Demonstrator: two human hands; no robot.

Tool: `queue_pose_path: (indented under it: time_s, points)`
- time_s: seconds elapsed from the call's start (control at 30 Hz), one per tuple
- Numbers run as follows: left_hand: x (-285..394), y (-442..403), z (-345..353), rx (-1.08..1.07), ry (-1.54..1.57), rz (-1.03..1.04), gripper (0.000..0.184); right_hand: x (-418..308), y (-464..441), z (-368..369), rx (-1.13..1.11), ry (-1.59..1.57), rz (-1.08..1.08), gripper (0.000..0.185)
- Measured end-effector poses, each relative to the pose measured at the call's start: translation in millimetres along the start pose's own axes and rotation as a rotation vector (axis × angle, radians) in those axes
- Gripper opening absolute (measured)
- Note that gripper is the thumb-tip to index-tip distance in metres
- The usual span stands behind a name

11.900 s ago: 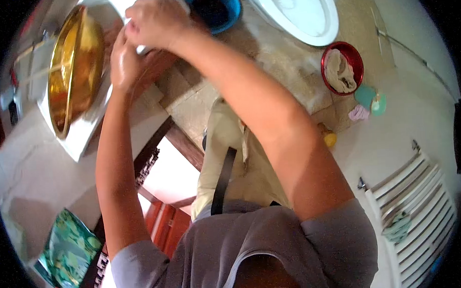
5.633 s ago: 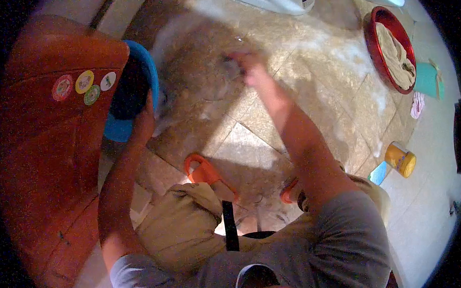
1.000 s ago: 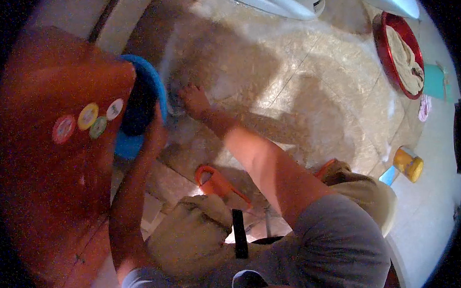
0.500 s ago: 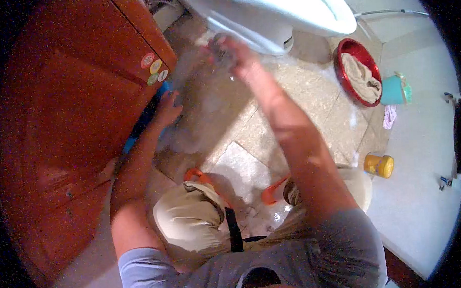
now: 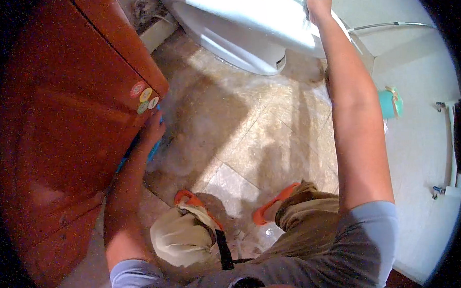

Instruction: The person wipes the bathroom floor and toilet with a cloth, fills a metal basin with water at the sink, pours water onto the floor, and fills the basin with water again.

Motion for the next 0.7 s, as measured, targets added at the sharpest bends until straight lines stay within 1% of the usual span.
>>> queue_pose_path:
  time_s: [0.03, 0.07, 0.13, 0.17, 0.2, 0.27, 0.3, 0.33, 0.37, 0.4, 0.43, 0.47, 0.53, 0.57, 0.6, 0.63, 0.67, 0.7]
  points:
    - [3.1, 0.8, -2.8, -0.001, -0.034, -0.014, 0.07, 14.1, -9.2, -0.4, 0.026, 0.036, -0.061, 0.033]
    - [7.2, 3.3, -6.0, 0.056, -0.054, 0.01, 0.076, 26.5, -18.4, -2.7, 0.054, 0.072, -0.123, 0.034]
    - [12.3, 13.2, -8.0, 0.166, -0.096, 0.059, 0.089, 43.4, -13.9, -7.0, 0.061, 0.021, -0.039, 0.035]
    - [9.0, 15.3, -3.3, 0.216, -0.072, 0.052, 0.091, 49.3, -11.5, -9.6, 0.065, -0.008, 0.0, 0.036]
    - [5.1, 17.2, -0.5, 0.254, -0.055, 0.048, 0.093, 56.5, -20.8, -7.0, -0.097, 0.05, -0.039, 0.037]
    - [1.5, 22.3, -0.2, 0.232, 0.041, 0.012, 0.095, 70.0, -34.6, 2.8, -0.429, 0.161, -0.146, 0.041]
    - [5.4, 33.4, -10.2, 0.143, 0.113, -0.026, 0.094, 36.1, 8.9, 7.2, -0.399, 0.095, -0.093, 0.041]
    - [0.1, 43.9, -2.4, 0.06, 0.135, -0.055, 0.093, -21.1, 71.1, 14.3, -0.374, 0.026, -0.03, 0.043]
    - [-5.1, 55.3, 5.4, -0.024, 0.153, -0.086, 0.092, -52.2, 108.4, 19.9, -0.364, 0.025, -0.094, 0.044]
    - [-18.3, 55.2, 31.4, -0.106, 0.122, -0.095, 0.091, -54.7, 129.8, 25.7, -0.31, -0.084, -0.216, 0.043]
    - [-19.2, 34.6, 32.7, -0.227, 0.092, -0.079, 0.091, -37.7, 119.8, 30.0, -0.366, -0.007, -0.36, 0.042]
    - [-28.5, 39.1, 39.4, -0.291, 0.119, -0.114, 0.09, -26.2, 131.2, 38.4, -0.441, 0.045, -0.541, 0.041]
    - [-26.1, 41.9, 34.2, -0.398, 0.174, -0.174, 0.089, 10.6, 187.5, 57.8, -0.603, -0.271, -0.008, 0.036]
    - [-28.4, 45.1, 33.4, -0.438, 0.149, -0.187, 0.089, 26.2, 213.7, 56.2, -0.588, -0.02, -0.169, 0.031]
    - [-29.8, 50.4, 33.2, -0.48, 0.127, -0.205, 0.088, 48.2, 240.3, 58.4, -0.572, 0.232, -0.326, 0.03]
    - [-29.1, 56.6, 30.5, -0.524, 0.104, -0.222, 0.088, 59.6, 265.2, 63.9, -0.522, 0.087, -0.484, 0.03]
    - [-20.6, 57.4, 14.1, -0.501, 0.09, -0.17, 0.089, 76.2, 292.6, 64.0, -0.458, -0.053, -0.639, 0.03]
    - [-12.2, 57.1, -6.7, -0.484, 0.08, -0.125, 0.09, 156.3, 310.1, 69.7, -0.49, 0.106, -0.573, 0.031]
Point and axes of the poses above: each hand's wrist, its own y-axis away from the middle knuckle, its own z-axis out of the palm, x = y × z, the point moved 6 cm from there along -y, towards the middle knuckle, and after that the axes turned 8 degrees about -y, right-handed, at the moved point
